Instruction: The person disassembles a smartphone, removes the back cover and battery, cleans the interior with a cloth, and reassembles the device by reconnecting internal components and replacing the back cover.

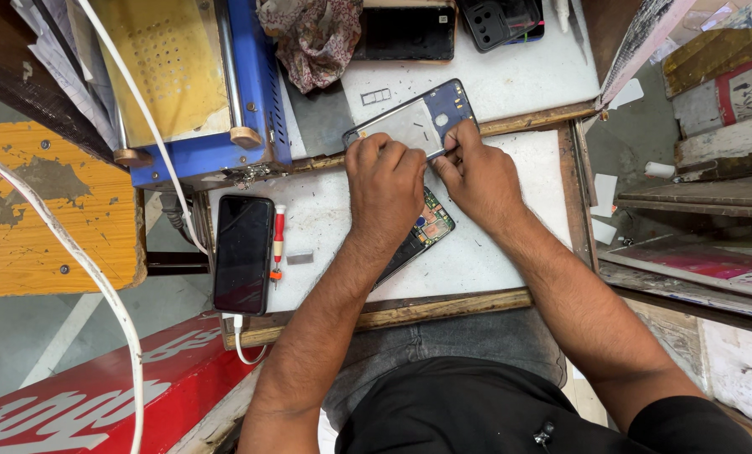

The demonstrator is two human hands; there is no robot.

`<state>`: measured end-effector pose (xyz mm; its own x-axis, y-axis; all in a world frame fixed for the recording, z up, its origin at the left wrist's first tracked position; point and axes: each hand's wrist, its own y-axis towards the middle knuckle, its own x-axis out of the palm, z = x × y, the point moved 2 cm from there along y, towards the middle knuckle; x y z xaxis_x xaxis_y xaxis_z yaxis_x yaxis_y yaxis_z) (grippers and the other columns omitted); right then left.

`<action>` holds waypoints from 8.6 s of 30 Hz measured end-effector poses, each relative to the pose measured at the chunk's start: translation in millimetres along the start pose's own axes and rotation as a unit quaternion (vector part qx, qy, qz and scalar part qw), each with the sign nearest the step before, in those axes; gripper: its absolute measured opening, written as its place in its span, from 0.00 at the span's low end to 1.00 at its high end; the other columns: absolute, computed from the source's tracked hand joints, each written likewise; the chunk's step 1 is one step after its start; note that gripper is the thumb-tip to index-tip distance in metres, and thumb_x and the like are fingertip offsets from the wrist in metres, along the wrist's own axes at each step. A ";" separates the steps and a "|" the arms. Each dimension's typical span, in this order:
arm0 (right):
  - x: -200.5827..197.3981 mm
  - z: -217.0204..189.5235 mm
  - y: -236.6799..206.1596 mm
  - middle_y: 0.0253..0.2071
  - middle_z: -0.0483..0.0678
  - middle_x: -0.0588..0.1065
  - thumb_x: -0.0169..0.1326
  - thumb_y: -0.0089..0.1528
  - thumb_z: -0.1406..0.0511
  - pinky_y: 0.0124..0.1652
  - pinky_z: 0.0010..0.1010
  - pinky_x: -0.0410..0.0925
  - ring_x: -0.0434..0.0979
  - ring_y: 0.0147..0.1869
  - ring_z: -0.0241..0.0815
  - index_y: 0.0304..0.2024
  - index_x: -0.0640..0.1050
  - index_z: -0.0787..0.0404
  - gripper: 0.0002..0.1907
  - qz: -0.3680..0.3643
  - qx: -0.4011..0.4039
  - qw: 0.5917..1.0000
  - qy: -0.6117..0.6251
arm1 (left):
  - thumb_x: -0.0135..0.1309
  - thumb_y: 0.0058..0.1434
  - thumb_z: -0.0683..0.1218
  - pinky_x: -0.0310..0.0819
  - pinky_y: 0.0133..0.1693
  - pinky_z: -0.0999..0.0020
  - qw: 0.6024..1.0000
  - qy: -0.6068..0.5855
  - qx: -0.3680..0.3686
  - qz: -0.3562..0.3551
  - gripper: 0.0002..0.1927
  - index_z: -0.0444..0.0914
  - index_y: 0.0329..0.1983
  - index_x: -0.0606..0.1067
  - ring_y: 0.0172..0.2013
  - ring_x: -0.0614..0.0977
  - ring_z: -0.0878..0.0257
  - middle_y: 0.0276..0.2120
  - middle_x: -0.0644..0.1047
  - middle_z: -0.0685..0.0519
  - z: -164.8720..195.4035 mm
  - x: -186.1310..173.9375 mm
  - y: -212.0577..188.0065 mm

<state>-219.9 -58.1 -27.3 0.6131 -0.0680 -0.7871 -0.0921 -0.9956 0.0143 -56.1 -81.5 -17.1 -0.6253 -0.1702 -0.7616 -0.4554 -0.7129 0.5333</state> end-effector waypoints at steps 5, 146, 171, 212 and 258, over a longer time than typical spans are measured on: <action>-1.9 -1.0 1.1 0.25 0.47 0.78 0.61 0.66 0.63 0.27 0.33 0.74 0.83 0.29 0.41 0.43 0.67 0.57 0.14 0.000 0.005 1.000 0.005 | 0.63 0.64 0.43 0.60 0.62 0.45 1.000 -0.004 -0.001 0.001 0.04 0.39 0.40 0.80 0.53 0.72 0.54 0.38 0.75 0.53 0.1 2.6 -1.9; 1.7 8.0 -9.6 0.40 0.48 0.81 0.56 0.69 0.63 0.36 0.20 0.77 0.81 0.38 0.32 0.49 0.79 0.63 0.11 -0.037 -0.001 0.927 0.372 | 0.60 0.67 0.45 0.49 0.67 0.37 1.000 -0.012 0.000 0.010 0.05 0.40 0.44 0.79 0.56 0.74 0.55 0.39 0.80 0.55 4.5 -17.3 2.0; 0.9 1.5 -8.4 0.42 0.48 0.80 0.55 0.69 0.65 0.35 0.20 0.77 0.81 0.38 0.31 0.52 0.79 0.63 0.11 -0.040 0.008 0.930 0.366 | 0.59 0.69 0.47 0.50 0.67 0.37 0.999 -0.025 -0.028 0.001 0.06 0.41 0.46 0.79 0.58 0.72 0.55 0.42 0.81 0.56 -5.9 -17.1 -0.9; -6.0 -19.3 -14.3 0.50 0.51 0.75 0.51 0.69 0.67 0.34 0.22 0.80 0.80 0.44 0.33 0.67 0.64 0.58 0.24 -0.057 0.024 0.930 0.362 | 0.63 0.64 0.43 0.62 0.62 0.46 0.997 -0.005 -0.048 0.063 0.05 0.39 0.41 0.81 0.52 0.75 0.54 0.41 0.79 0.53 -10.9 -26.1 1.4; 6.3 0.3 -2.6 0.37 0.45 0.76 0.56 0.68 0.68 0.36 0.19 0.73 0.77 0.40 0.29 0.48 0.73 0.62 0.08 -0.109 0.060 0.892 0.434 | 0.63 0.62 0.43 0.80 0.41 0.62 0.980 -0.168 -0.086 -0.061 0.06 0.38 0.41 0.81 0.39 0.84 0.57 0.37 0.82 0.52 -19.4 -23.4 7.1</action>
<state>-216.0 -56.0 -32.4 0.9986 0.0508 0.0111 0.0520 -0.9808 -0.1882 -32.4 -95.8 -2.6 -0.7592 0.1372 -0.6362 -0.4449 -0.8229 0.3534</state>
